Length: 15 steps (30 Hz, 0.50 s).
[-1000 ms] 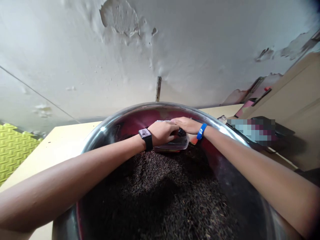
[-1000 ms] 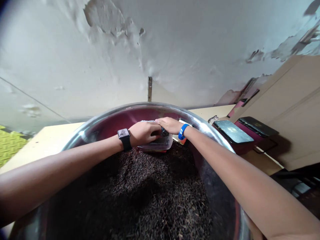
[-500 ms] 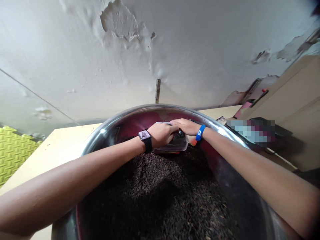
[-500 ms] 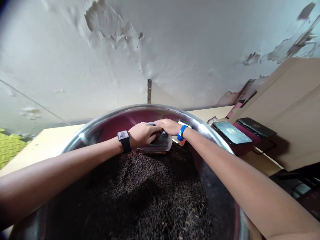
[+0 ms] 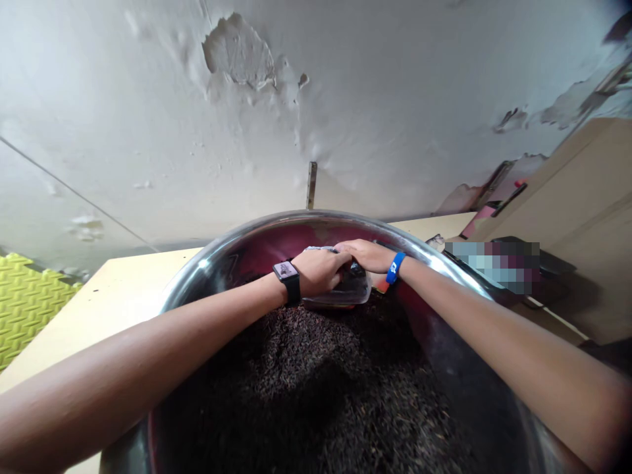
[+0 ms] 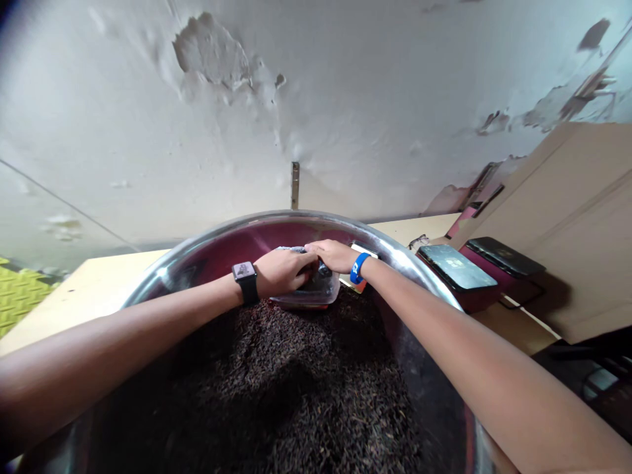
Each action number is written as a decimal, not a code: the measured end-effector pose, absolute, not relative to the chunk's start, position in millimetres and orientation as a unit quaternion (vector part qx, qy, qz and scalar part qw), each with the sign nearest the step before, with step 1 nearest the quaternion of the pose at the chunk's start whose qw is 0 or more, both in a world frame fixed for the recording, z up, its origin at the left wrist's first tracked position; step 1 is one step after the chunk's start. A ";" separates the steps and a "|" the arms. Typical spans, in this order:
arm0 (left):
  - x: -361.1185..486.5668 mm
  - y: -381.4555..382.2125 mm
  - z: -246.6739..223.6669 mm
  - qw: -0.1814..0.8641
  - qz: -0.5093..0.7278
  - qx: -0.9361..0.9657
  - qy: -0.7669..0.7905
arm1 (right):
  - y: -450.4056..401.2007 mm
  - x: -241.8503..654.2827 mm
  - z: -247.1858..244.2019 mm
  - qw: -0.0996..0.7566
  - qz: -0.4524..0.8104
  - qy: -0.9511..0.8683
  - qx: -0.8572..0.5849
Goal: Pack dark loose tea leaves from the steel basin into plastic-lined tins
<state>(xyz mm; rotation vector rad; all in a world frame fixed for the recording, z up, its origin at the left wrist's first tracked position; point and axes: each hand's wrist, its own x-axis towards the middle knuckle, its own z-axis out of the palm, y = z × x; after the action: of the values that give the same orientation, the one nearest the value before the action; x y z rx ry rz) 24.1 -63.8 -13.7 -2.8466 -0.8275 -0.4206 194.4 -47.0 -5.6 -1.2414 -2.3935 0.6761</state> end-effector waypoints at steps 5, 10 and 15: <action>23.7 -64.5 -11.8 0.077 -0.137 -0.949 -0.273 | -49.0 194.7 -3.4 0.177 0.246 -0.842 -0.446; 23.3 -66.3 -8.2 0.073 -0.133 -0.950 -0.275 | -47.8 195.4 -5.1 0.179 0.246 -0.844 -0.441; 22.0 -65.7 -7.2 0.063 -0.137 -0.955 -0.255 | -46.0 196.9 -6.6 0.184 0.244 -0.849 -0.432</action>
<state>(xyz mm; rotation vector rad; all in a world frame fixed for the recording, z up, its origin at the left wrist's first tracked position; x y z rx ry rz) 22.0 -65.7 -7.2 -2.8866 -0.7706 -0.4130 196.9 -46.0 -6.6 -1.2169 -2.3929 0.6880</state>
